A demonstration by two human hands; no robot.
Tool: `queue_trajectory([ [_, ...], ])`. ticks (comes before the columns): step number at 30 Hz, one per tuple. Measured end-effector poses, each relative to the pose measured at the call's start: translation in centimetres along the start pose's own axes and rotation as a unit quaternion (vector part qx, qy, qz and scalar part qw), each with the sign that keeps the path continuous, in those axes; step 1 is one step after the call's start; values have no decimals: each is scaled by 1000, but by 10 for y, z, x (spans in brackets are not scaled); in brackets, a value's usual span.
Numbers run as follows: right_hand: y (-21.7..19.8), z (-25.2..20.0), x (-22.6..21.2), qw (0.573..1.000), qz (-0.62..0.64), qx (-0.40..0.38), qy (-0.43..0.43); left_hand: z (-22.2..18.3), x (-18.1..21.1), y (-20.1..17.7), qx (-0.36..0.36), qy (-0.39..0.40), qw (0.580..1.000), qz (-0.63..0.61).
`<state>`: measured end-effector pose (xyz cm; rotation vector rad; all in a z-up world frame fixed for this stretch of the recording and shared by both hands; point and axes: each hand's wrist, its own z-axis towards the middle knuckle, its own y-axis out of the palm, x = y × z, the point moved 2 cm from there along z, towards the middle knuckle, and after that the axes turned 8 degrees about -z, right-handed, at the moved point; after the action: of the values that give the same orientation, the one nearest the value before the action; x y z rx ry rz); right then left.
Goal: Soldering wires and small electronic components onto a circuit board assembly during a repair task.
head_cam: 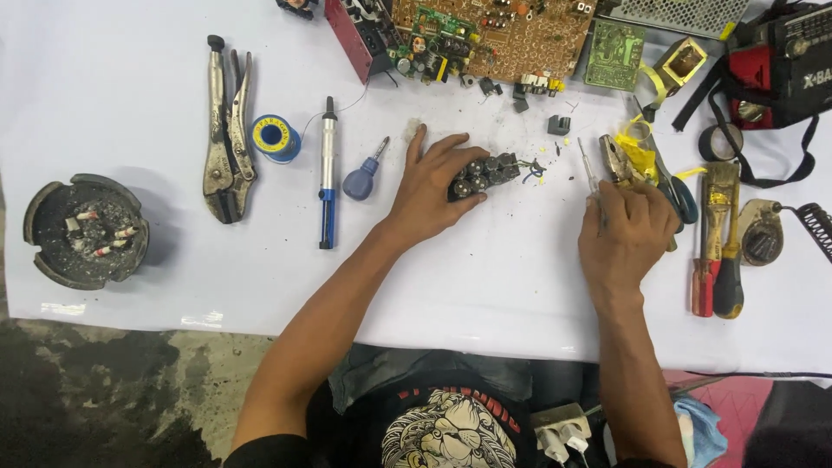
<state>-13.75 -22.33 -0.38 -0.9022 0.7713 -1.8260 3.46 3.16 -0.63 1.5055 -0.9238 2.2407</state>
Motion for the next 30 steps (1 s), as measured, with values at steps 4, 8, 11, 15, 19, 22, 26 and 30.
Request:
queue_trajectory([
  [4,-36,37,-31,995,100,6,-2,0,-3,0,-15,3,1000,21],
  [8,-26,64,-60,897,431,-52,83,0,-1,1,-18,9,999,27],
  [11,-5,70,-65,856,498,-55,129,0,-5,2,-17,13,999,25],
  [15,5,68,-79,805,563,-62,178,0,-2,1,-18,16,999,31],
  [19,15,63,-75,784,582,-78,199,1,-5,3,-20,14,999,44],
  [22,30,56,-73,742,618,-103,239,3,-4,2,-23,3,998,51],
  [26,26,56,-73,736,636,-96,212,3,0,-1,-15,-9,999,27],
  [30,22,52,-73,730,653,-103,173,3,-7,-9,-25,-19,1000,-1],
])
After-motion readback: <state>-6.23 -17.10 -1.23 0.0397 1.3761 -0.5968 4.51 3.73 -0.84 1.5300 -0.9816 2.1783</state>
